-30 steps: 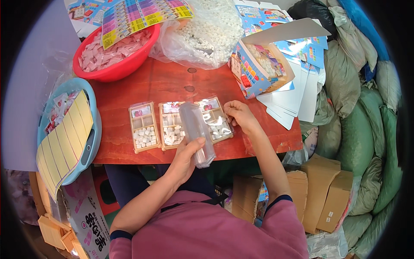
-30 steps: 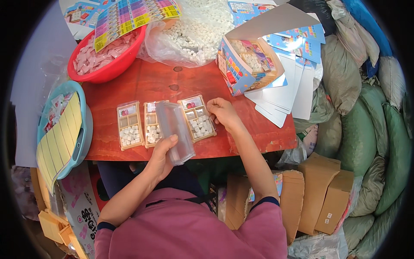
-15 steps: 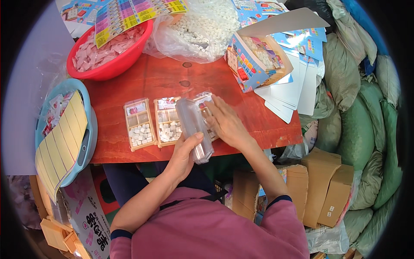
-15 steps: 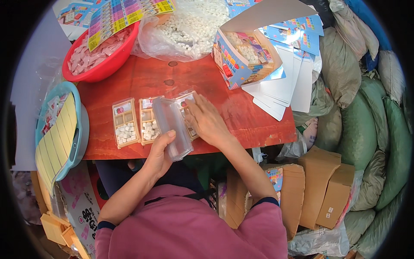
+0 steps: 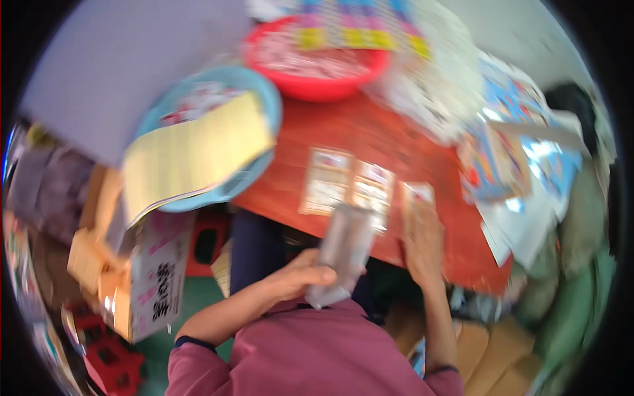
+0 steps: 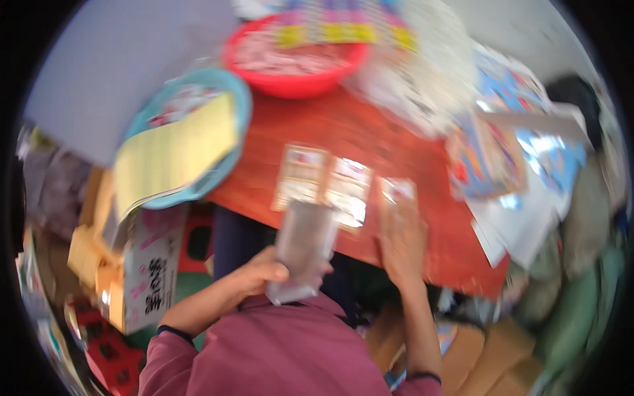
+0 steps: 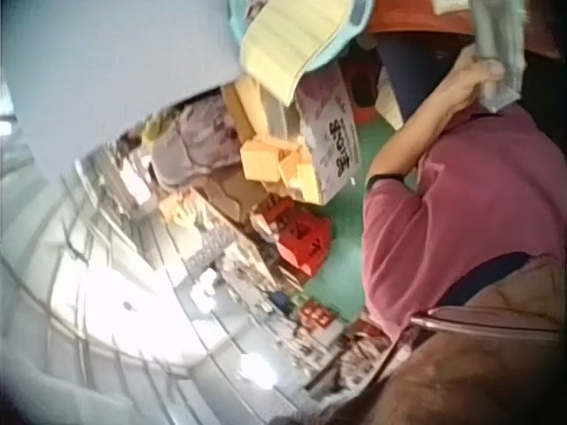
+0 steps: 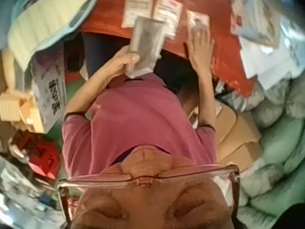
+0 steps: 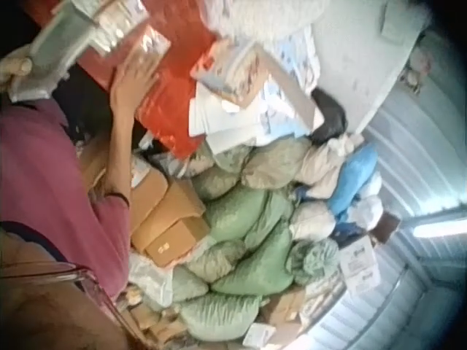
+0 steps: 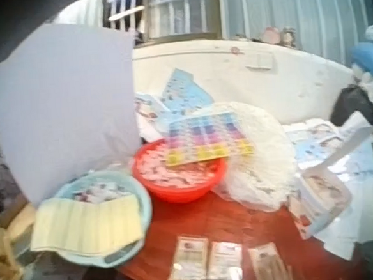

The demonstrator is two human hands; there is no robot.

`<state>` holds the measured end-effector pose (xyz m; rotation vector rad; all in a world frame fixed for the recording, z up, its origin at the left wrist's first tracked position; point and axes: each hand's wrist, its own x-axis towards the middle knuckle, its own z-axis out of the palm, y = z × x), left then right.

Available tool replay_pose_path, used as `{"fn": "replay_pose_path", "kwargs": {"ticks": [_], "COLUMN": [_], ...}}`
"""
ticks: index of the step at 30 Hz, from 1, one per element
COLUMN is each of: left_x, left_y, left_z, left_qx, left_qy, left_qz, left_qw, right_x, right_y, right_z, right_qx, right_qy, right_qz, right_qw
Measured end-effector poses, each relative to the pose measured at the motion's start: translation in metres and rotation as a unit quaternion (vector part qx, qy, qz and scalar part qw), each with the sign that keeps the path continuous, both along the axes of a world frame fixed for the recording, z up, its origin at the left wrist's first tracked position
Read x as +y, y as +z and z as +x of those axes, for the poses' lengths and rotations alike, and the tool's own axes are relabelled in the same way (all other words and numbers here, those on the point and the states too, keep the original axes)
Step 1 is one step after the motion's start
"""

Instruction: Assembling and packaging small toy components into plastic trays and applying labels.

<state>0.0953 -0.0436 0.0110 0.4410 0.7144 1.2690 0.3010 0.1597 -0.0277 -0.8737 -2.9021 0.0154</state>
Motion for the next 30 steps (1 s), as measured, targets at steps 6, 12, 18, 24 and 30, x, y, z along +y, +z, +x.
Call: {"fn": "replay_pose_path", "kwargs": {"ticks": [6, 12, 18, 24, 30], "left_x": [-0.103, -0.215, -0.303, -0.314, -0.332], "left_y": [0.008, 0.03, 0.014, 0.002, -0.015], "left_z": [-0.033, -0.085, -0.186, -0.262, -0.292], "left_qx": [-0.021, 0.313, 0.563, 0.689, 0.675], "left_qy": [0.141, 0.478, 0.644, 0.327, 0.241], "left_qz": [0.081, -0.068, -0.228, -0.584, -0.599], "left_qw": [0.986, 0.818, 0.465, 0.278, 0.358], "right_x": [-0.016, 0.003, -0.009, -0.023, -0.001], "right_y": [0.004, -0.022, -0.006, 0.008, -0.011], "right_z": [0.005, 0.023, 0.006, -0.004, 0.028], "right_qx": [-0.017, -0.039, 0.011, -0.008, -0.077], "right_qy": [-0.056, -0.057, 0.01, -0.015, -0.111], "right_qz": [-0.03, 0.015, 0.027, 0.006, 0.003], "right_qw": [0.998, 0.998, 1.0, 1.0, 0.991]}}
